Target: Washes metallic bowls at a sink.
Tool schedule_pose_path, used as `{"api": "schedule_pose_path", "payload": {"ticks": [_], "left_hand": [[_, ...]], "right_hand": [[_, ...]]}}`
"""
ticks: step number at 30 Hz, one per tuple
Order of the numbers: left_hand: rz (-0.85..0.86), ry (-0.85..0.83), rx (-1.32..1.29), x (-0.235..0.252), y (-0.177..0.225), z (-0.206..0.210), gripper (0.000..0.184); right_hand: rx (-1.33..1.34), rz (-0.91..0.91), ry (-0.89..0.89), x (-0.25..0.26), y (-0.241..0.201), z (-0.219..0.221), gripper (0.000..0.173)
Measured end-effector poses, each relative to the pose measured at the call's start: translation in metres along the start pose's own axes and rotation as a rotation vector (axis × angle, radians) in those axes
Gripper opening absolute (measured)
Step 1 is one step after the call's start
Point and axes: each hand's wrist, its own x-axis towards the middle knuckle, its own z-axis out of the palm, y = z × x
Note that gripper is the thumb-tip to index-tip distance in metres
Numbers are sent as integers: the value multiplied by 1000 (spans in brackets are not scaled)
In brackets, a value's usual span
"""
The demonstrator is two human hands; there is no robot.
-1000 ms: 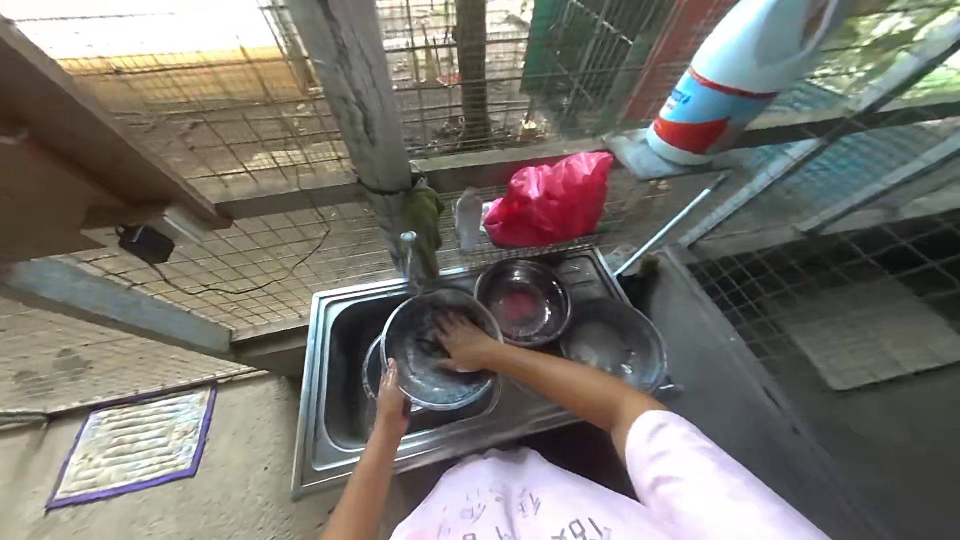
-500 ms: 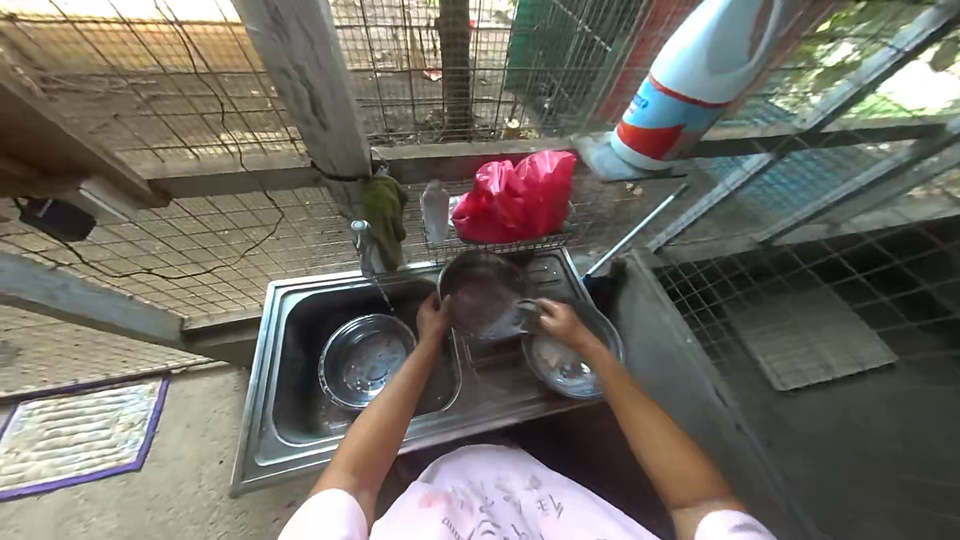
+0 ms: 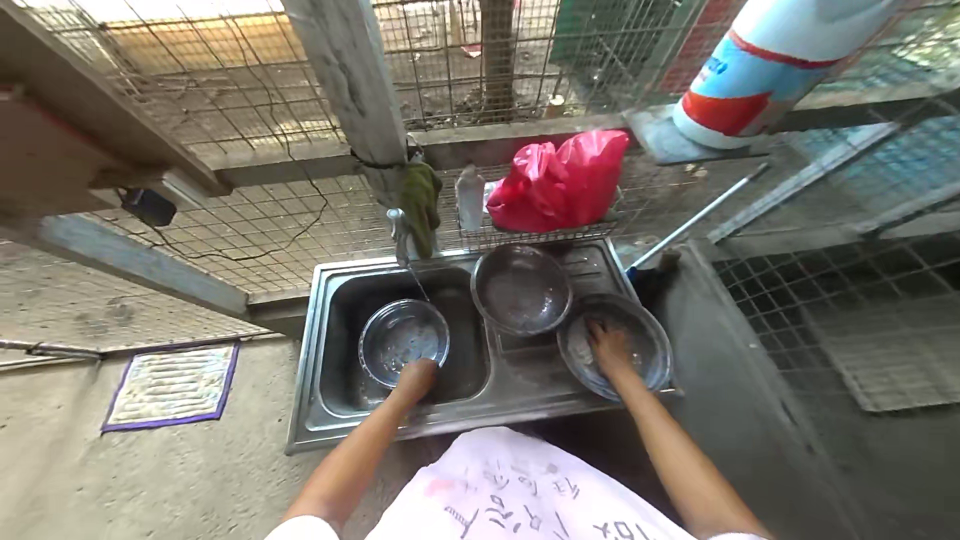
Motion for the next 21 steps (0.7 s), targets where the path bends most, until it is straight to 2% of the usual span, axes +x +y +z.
{"api": "schedule_pose_path", "payload": {"ticks": [2,5,6,9,11,12,14,17,19,21], "left_hand": [[49,-18,26,6,-3,-11,32],[87,-86,44,10,-7,-12,42],[104,-93,62,11,-10,-8,43],[165,-68,53,12,-15,0,39],[186,-84,58,11,-14,2,39],[202,-84,63,10,-14,1,39],[242,-59,78,5,-11,-6,40],[270,17,119,-3,-4,-23,48],[255,119,83,-13,5,-49,49],[179,259,23,-26,17,-92,48]], "right_hand": [[88,-11,53,6,4,-3,38],[352,89,140,2,4,-17,35],[550,151,194,-3,-1,-23,35],[1361,350,303,-25,-36,-42,36],[1755,354,257,-43,-69,-55,39],[1857,323,201,-50,-84,-57,42],[1952,253,68,-55,-118,-54,44],[1941,239,-80,-53,-172,-42,39],[1910,255,-143,-49,-206,-35,45],[1829,227,-159,-43,-236,-26,48]]}}
